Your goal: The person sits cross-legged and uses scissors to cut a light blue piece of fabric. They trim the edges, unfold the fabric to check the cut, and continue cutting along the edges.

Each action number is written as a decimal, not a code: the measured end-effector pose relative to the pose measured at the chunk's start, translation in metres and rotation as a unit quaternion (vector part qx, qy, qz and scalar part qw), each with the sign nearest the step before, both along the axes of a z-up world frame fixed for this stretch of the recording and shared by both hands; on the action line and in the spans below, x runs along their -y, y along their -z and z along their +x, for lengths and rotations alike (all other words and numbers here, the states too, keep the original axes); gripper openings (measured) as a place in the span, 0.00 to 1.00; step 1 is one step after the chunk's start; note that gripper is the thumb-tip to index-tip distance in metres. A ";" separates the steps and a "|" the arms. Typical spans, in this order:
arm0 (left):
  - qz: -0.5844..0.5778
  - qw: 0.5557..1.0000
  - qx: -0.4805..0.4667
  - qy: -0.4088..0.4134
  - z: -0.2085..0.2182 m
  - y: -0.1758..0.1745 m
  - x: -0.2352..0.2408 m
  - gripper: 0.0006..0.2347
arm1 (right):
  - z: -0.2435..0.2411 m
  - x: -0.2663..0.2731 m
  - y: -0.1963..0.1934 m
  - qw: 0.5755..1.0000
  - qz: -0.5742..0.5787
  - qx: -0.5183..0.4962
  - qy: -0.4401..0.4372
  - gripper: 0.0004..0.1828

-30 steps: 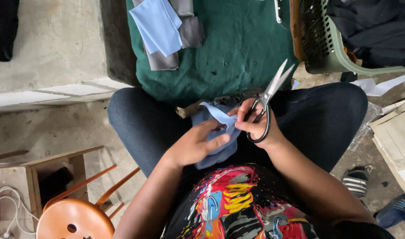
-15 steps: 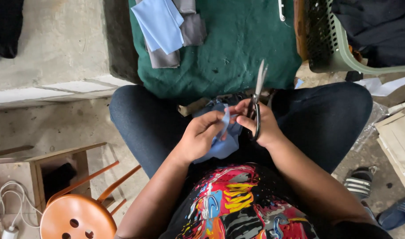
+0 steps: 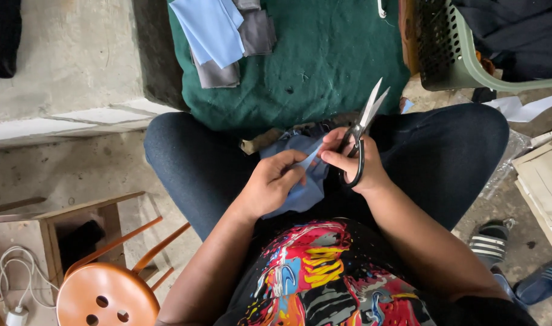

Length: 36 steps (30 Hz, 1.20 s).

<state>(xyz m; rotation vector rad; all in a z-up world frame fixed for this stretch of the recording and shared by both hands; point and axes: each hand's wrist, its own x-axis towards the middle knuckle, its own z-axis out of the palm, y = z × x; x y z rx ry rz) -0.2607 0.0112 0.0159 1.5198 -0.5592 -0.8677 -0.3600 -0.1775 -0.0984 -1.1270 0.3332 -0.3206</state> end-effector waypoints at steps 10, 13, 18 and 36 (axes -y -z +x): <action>0.037 0.998 0.046 0.003 -0.005 0.003 0.003 0.08 | 0.003 -0.004 -0.001 0.999 -0.016 -0.029 0.020 0.21; 0.036 0.998 0.056 0.006 -0.006 0.005 0.003 0.07 | 0.003 -0.001 0.003 0.999 -0.025 -0.035 0.032 0.19; 0.088 0.995 0.047 0.003 -0.007 0.006 0.003 0.06 | 0.011 0.003 -0.005 0.994 0.009 0.001 0.109 0.19; 0.142 0.989 0.010 0.041 -0.006 0.014 -0.003 0.09 | 0.024 0.026 -0.003 0.976 0.055 0.018 0.211 0.18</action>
